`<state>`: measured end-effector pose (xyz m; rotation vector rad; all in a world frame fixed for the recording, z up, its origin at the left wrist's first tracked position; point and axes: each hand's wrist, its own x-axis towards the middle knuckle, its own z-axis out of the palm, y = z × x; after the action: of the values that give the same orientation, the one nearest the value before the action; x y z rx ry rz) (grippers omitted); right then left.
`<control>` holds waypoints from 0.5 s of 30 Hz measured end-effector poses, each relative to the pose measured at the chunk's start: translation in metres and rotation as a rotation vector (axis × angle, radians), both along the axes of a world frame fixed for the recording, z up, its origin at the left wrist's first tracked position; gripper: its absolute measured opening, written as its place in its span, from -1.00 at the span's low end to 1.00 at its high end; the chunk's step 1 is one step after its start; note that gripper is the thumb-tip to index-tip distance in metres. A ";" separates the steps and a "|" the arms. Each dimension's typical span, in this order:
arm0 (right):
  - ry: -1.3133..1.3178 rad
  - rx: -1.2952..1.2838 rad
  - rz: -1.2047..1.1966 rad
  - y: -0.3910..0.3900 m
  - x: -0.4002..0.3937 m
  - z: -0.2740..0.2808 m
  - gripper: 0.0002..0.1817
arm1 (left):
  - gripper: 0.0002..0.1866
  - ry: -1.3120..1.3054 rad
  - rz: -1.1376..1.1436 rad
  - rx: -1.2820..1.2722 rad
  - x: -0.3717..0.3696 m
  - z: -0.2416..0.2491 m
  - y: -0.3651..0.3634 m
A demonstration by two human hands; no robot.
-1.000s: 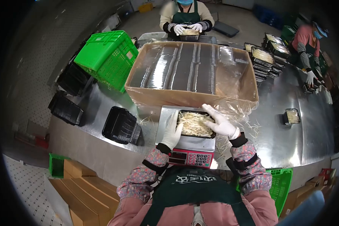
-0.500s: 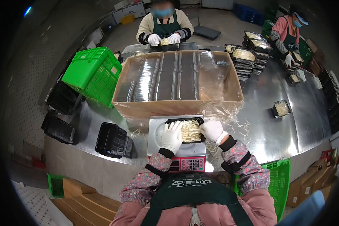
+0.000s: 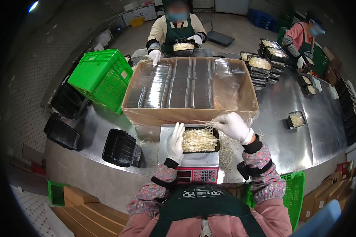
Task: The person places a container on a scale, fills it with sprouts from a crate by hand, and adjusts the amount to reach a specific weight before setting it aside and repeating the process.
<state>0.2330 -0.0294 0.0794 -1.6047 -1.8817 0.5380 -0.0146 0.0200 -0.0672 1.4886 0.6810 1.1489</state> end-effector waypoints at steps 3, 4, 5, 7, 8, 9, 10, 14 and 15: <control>-0.147 0.053 0.051 0.018 -0.026 -0.056 -0.77 | -0.44 -0.200 -0.043 -0.165 -0.004 -0.004 0.003; -0.246 0.033 0.067 0.021 -0.031 -0.076 -0.75 | -0.44 -0.200 -0.043 -0.163 -0.006 -0.004 0.003; -0.246 0.036 0.065 0.019 -0.032 -0.084 -0.75 | -0.44 -0.214 -0.047 -0.197 -0.007 -0.002 0.004; -0.309 -0.045 0.073 0.013 -0.029 -0.087 -0.69 | -0.44 -0.232 -0.053 -0.231 -0.010 -0.003 0.008; -0.312 -0.050 0.075 0.011 -0.020 -0.087 -0.69 | -0.44 -0.170 -0.062 -0.145 -0.015 -0.004 0.010; -0.278 -0.077 0.046 0.005 -0.011 -0.072 -0.65 | -0.44 -0.104 -0.073 -0.062 -0.018 -0.006 0.011; -0.242 -0.105 0.014 0.000 -0.002 -0.060 -0.60 | -0.44 -0.103 -0.077 -0.067 -0.019 0.001 0.008; -0.350 0.039 0.038 -0.013 0.029 -0.066 -0.25 | -0.47 0.435 0.067 0.232 -0.010 0.018 0.008; -0.407 -0.039 0.022 -0.015 0.025 -0.071 -0.18 | -0.46 0.639 0.007 0.443 -0.004 0.029 0.004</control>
<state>0.2584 -0.0448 0.0087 -1.8272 -2.1924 0.2701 -0.0185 0.0243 -0.0382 2.2750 0.8903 0.8500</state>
